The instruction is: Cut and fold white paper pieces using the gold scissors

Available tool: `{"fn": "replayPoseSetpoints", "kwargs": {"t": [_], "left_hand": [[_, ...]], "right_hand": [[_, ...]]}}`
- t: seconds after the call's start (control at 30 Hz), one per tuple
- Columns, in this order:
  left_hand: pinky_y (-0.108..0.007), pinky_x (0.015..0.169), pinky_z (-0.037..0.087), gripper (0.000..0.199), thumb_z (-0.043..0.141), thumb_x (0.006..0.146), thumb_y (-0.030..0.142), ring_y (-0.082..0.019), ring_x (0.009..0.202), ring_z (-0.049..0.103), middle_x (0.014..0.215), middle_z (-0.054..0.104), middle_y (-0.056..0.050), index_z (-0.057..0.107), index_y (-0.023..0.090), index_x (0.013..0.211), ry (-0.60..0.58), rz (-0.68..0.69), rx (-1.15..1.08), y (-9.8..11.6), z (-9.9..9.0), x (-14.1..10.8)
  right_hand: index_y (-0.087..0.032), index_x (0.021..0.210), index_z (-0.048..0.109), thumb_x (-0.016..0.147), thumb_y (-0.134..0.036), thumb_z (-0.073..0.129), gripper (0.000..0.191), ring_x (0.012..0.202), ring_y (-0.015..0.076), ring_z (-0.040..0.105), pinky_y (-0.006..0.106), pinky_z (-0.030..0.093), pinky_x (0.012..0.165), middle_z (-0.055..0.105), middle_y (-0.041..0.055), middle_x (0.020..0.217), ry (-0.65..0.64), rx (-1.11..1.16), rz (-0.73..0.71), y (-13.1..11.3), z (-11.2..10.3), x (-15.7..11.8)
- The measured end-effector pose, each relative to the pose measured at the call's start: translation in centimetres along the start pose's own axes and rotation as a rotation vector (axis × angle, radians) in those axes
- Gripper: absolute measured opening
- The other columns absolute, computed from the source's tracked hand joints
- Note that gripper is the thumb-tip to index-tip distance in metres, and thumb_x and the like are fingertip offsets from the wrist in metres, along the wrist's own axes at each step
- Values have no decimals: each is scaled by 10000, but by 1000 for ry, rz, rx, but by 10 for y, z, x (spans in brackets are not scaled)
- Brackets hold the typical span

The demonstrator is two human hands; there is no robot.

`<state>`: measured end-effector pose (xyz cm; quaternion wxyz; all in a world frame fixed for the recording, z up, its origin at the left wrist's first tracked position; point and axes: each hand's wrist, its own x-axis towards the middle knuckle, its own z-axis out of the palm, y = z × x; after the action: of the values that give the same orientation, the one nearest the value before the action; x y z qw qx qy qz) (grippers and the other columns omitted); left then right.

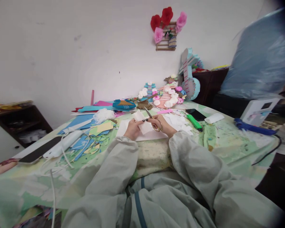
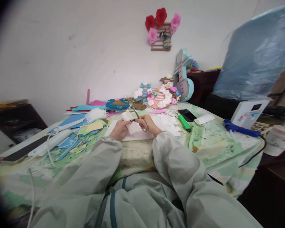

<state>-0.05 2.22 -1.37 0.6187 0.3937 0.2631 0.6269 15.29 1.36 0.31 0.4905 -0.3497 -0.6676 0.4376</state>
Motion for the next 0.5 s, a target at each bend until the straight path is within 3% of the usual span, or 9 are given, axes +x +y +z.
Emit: {"fn": "replayPoseSetpoints", "kwargs": {"t": [0.2,0.5], "left_hand": [[-372,767,485,440,818,403,57,-239,743,663,742,709,-89,679,71,819,-75,23,128,-3,0,-2],[-354,726,534,304,800,524,107,-191,651,658,761,720,-106,691,68,805,-56,-52,98,-4,0,-3]], "right_hand": [[-149,622,543,630,-350,700,255,273,54,314,200,212,295,395,-83,353,18,46,45,6,2,3],[-162,605,516,695,-335,659,242,310,65,336,206,239,323,401,-62,363,124,27,-20,-3,2,0]]}}
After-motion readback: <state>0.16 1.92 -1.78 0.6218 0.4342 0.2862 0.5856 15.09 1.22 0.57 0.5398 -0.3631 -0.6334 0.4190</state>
